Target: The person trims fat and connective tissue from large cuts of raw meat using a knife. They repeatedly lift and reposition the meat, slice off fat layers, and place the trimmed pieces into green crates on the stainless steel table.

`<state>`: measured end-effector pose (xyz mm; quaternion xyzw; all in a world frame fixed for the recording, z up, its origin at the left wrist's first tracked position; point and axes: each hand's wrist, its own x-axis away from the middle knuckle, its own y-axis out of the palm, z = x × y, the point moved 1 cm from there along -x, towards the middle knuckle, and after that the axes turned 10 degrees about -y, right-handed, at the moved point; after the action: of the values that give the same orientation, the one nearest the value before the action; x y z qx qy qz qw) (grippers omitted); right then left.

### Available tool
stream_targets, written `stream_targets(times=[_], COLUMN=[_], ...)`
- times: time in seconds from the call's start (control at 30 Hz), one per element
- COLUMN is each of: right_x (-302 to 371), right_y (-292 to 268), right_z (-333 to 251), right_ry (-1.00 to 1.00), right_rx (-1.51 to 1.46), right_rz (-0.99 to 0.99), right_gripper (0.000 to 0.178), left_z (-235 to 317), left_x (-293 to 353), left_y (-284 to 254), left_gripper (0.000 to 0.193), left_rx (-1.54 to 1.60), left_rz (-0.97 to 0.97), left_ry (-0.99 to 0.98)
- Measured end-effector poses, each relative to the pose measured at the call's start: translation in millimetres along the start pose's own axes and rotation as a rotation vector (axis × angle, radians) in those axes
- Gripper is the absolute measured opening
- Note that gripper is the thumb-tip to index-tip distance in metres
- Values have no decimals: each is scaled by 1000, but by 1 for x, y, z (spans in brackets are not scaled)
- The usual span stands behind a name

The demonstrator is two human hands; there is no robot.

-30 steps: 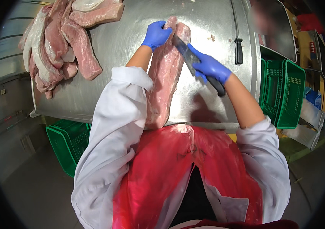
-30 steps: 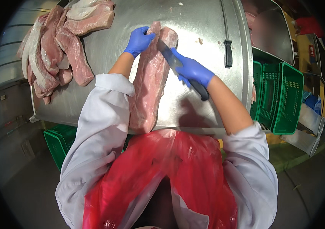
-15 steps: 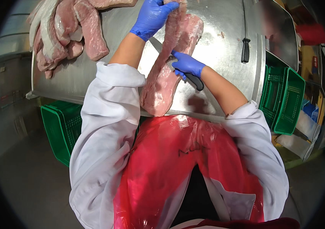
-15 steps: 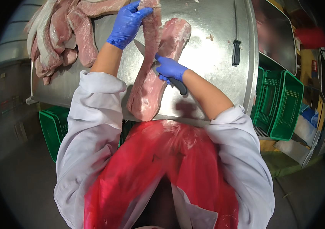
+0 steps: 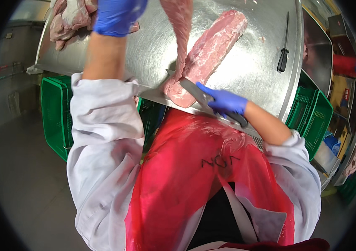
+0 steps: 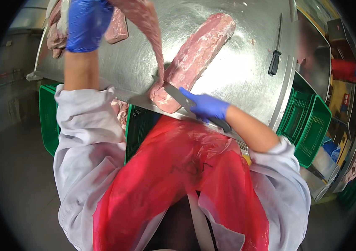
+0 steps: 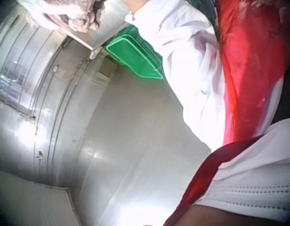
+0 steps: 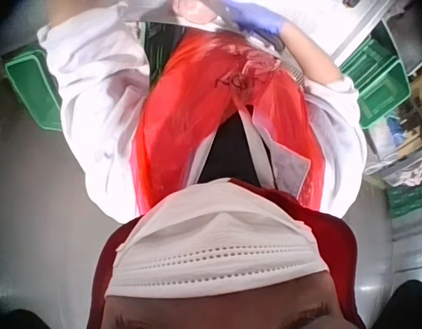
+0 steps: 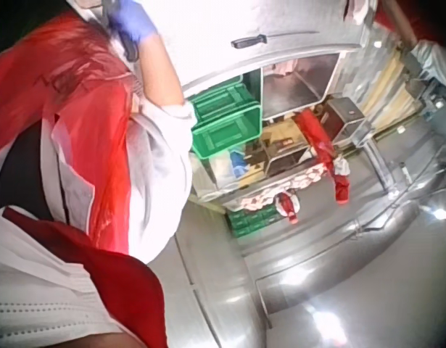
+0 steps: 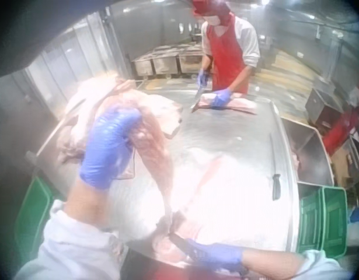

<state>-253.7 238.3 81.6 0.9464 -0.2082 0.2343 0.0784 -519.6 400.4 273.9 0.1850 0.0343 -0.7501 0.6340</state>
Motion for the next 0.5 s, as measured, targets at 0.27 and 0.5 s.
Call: stream_targets(times=[0.27, 0.5], right_x=[-52, -62], right_y=[24, 45], right_z=[-21, -22], right_ry=[44, 5], right_rx=[14, 129], right_rz=[60, 10], right_gripper=[62, 78], left_z=[102, 200], left_x=[63, 183], left_y=[3, -111], left_gripper=[21, 47], left_rx=[81, -480], left_rz=[327, 498], left_ry=[98, 357])
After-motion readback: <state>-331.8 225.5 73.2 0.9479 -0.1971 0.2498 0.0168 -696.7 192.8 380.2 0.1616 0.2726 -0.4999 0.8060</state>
